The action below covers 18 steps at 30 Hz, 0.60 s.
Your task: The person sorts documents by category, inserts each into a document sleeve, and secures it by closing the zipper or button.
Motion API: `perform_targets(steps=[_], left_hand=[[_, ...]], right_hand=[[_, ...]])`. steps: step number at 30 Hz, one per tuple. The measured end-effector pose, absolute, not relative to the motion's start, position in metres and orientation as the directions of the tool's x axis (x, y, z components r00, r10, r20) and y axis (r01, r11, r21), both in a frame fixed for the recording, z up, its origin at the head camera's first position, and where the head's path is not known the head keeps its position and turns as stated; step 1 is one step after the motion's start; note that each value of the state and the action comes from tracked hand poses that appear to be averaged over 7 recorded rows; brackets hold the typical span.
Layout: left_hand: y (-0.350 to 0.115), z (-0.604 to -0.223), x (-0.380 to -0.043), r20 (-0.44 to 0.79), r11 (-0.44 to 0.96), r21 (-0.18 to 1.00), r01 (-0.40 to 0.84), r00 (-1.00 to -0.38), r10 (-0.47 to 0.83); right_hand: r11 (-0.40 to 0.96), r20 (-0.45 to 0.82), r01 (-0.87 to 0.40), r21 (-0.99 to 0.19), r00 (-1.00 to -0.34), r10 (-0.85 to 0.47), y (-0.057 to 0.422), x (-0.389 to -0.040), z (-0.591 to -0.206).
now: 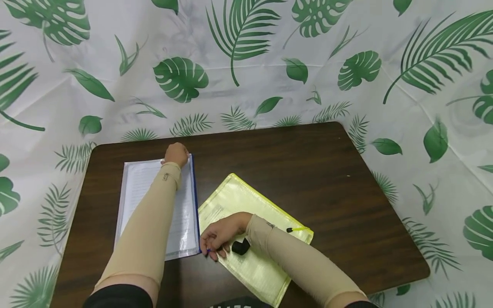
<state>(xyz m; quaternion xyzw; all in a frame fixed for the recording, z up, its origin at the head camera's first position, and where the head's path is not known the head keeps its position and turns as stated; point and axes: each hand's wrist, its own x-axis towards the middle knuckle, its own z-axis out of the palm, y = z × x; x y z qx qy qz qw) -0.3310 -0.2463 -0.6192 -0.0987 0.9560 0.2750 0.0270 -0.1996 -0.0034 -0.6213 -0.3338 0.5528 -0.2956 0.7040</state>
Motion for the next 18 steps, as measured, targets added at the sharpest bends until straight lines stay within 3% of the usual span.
perform_targets(steps=[3, 6, 10, 18], left_hand=[[-0.244, -0.621, -0.331, -0.118, 0.830, 0.517, -0.208, -0.978, -0.171], [-0.243, -0.621, -0.332, -0.133, 0.835, 0.505, -0.218, -0.976, -0.174], [-0.241, -0.620, -0.331, -0.163, 0.834, 0.499, -0.237, -0.970, -0.179], [-0.245, -0.623, -0.325, -0.227, 0.829, 0.506, -0.240, -0.964, -0.140]], right_hand=[[0.577, -0.561, 0.236, -0.782, 0.135, -0.816, -0.015, -0.202, -0.619], [0.524, -0.574, 0.367, -0.768, -0.032, -0.819, -0.034, -0.202, -0.616], [0.466, -0.548, 0.326, -0.822, -0.236, -0.802, -0.057, -0.210, -0.614], [0.407, -0.510, 0.314, -0.858, -0.417, -0.753, -0.040, -0.258, -0.618]])
